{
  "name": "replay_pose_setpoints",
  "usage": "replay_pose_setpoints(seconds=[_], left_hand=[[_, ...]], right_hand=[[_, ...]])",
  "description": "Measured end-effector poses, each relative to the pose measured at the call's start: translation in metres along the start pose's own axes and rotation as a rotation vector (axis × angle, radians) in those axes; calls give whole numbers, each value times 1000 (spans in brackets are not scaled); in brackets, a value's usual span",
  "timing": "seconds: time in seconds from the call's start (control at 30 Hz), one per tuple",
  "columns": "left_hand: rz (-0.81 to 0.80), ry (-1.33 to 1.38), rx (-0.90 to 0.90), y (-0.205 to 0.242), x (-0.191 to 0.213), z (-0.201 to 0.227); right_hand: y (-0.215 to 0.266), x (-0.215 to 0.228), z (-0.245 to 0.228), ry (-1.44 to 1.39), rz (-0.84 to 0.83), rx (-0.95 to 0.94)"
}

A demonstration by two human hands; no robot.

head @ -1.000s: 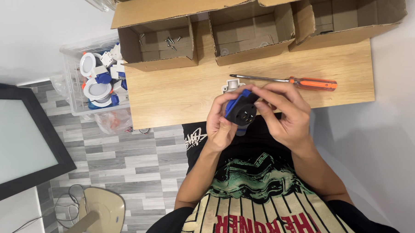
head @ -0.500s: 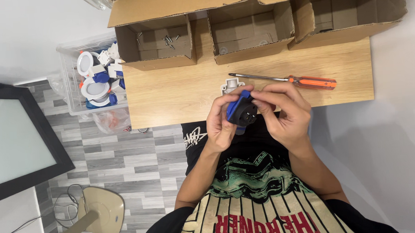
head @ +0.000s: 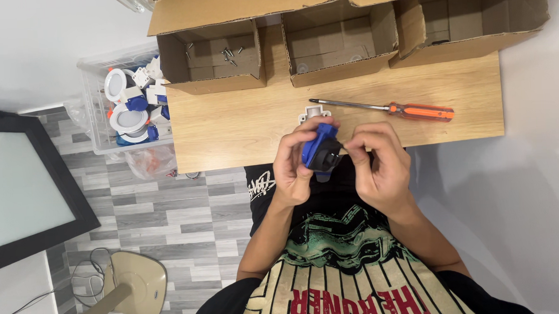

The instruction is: The person assembles small white and blue plastic electrical components on a wooden table. Using a screwdriver, they tighten screws into the components, occasionally picking up additional parts from a nearby container and placing finished pieces into cardboard boxes.

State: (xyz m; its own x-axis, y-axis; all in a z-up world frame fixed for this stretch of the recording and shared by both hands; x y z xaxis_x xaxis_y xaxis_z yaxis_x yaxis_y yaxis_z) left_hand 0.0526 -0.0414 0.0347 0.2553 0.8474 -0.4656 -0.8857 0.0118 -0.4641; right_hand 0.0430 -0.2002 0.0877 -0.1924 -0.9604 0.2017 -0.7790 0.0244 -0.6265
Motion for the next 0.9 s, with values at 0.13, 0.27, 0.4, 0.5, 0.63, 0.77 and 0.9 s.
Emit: replay_pose_setpoints(seconds=[0.13,0.27,0.4,0.5,0.63,0.77,0.9], left_hand=[[73,-69,-71,-8,24,5],[159,-30,-78,-5,64,-1],[201,159,113,8,90,-10],[295,200,206,16,93,-10],[278,225,188,18,89,-7],[232,216,196,15,82,-1],[203,340,232,16,81,-3]], right_hand=[[5,15,-8,31,36,18],[6,47,11,57,125,18],[-23,71,11,98,158,-5],[-48,92,8,345,175,75],[-72,103,20,455,152,165],[-88,107,30,542,136,215],[-100,106,46,566,80,184]])
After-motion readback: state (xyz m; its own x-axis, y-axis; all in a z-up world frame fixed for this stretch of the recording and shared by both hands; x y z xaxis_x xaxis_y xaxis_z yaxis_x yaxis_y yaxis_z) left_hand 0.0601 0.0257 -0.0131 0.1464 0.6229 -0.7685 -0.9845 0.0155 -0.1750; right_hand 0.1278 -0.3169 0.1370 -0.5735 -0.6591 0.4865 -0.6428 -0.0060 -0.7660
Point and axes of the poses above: each hand's wrist, its own y-axis away from the middle knuckle, its own x-axis out of the back of the hand, z = x × y, the point moved 9 cm from there along -y, towards the middle knuckle, and after that the axes turned 3 degrees about x, right-handed, at the moved point
